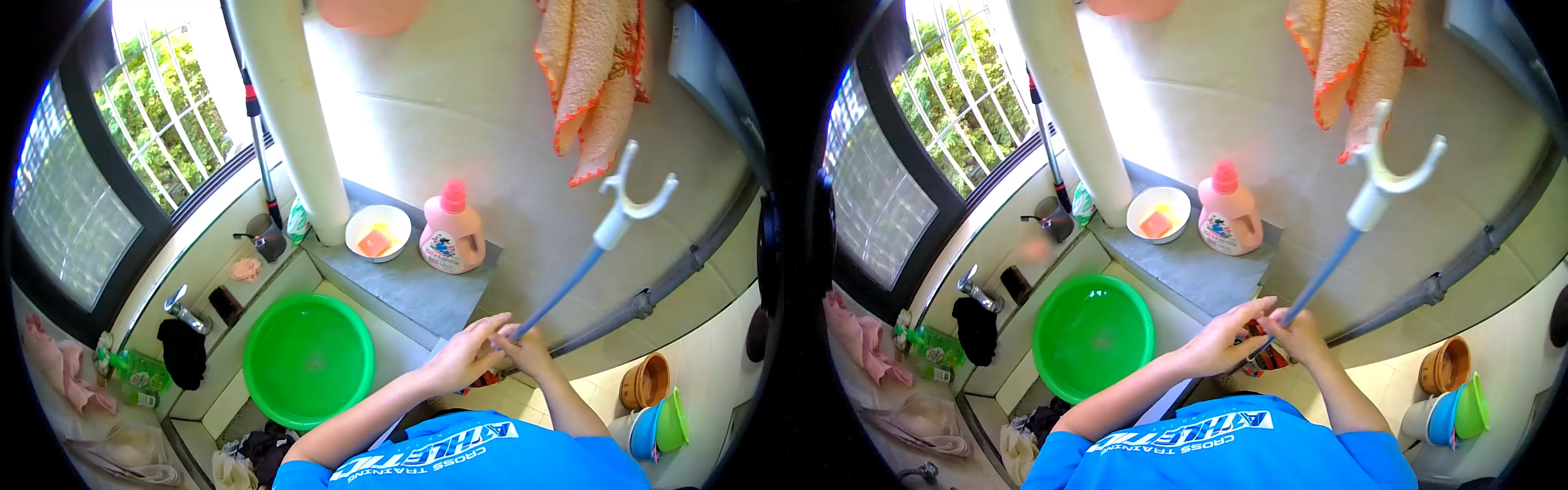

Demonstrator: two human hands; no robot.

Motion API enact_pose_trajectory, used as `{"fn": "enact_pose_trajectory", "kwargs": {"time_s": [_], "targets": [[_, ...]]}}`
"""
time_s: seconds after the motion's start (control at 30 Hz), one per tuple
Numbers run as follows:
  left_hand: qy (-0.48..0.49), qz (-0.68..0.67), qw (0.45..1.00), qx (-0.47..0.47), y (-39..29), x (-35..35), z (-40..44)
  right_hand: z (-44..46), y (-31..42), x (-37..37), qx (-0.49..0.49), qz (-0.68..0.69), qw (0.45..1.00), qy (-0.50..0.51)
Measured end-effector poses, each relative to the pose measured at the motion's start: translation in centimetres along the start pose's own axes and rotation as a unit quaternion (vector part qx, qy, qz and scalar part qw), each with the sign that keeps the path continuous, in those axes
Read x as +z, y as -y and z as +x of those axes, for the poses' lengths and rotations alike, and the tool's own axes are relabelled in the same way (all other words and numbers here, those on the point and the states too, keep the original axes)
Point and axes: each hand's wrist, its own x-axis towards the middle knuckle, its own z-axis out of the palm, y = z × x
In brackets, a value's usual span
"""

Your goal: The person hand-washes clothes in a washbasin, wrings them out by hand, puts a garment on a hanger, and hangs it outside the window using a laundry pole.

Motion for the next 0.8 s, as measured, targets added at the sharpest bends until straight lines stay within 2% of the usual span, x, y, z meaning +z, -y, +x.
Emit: {"fn": "enact_pose_trajectory", "kwargs": {"time_s": [0.03,0.07,0.1,0.17,0.2,0.27,0.37,0.4,0.47,0.57,0.63,0.67,0.7,0.77,0.8], "targets": [[0.003,0.004,1.000,-0.024,0.1,-0.1,0.4,0.0,-0.6,-1.3,0.071,-0.025,0.997,-0.006],[-0.030,0.044,0.998,0.019,0.7,0.1,0.7,0.1,-1.5,-2.3,0.083,-0.003,0.996,-0.019],[-0.031,0.042,0.999,0.015,1.1,0.0,1.0,0.2,-2.9,-3.4,0.086,-0.002,0.996,-0.016],[0.048,-0.012,0.995,-0.082,2.0,-0.3,1.3,0.3,-6.7,-5.2,0.067,-0.064,0.995,-0.025],[0.051,-0.072,0.991,-0.096,3.1,-0.1,1.2,0.5,-9.1,-5.8,0.132,-0.002,0.991,-0.032],[0.035,-0.090,0.989,-0.108,5.5,0.1,0.7,0.9,-12.9,-7.5,0.241,0.106,0.963,-0.057],[-0.001,-0.121,0.981,-0.152,6.2,-0.2,-0.4,1.0,-15.9,-10.1,0.230,0.184,0.943,-0.154],[0.003,-0.114,0.978,-0.177,6.0,-0.7,-0.8,0.9,-16.2,-10.5,0.239,0.180,0.944,-0.140],[-0.002,-0.118,0.969,-0.215,5.7,-1.4,-1.9,0.3,-16.7,-11.3,0.245,0.141,0.935,-0.215],[-0.034,-0.136,0.962,-0.234,6.6,-1.9,-4.4,-0.6,-17.2,-11.9,0.244,0.057,0.957,-0.149],[-0.067,-0.157,0.955,-0.244,7.1,-2.0,-6.0,-1.1,-17.3,-12.1,0.288,-0.033,0.954,-0.075],[-0.083,-0.170,0.951,-0.243,7.3,-2.1,-6.7,-1.4,-18.3,-12.5,0.382,-0.059,0.921,0.047],[-0.098,-0.175,0.947,-0.250,7.0,-2.1,-7.3,-1.1,-19.0,-12.8,0.467,-0.087,0.864,0.166],[-0.135,-0.222,0.934,-0.247,6.2,-2.3,-7.7,-0.4,-10.2,-6.9,0.433,-0.123,0.834,0.321],[-0.152,-0.233,0.931,-0.234,6.7,-1.9,-8.1,0.4,-7.4,-4.5,0.345,-0.082,0.858,0.372]]}}
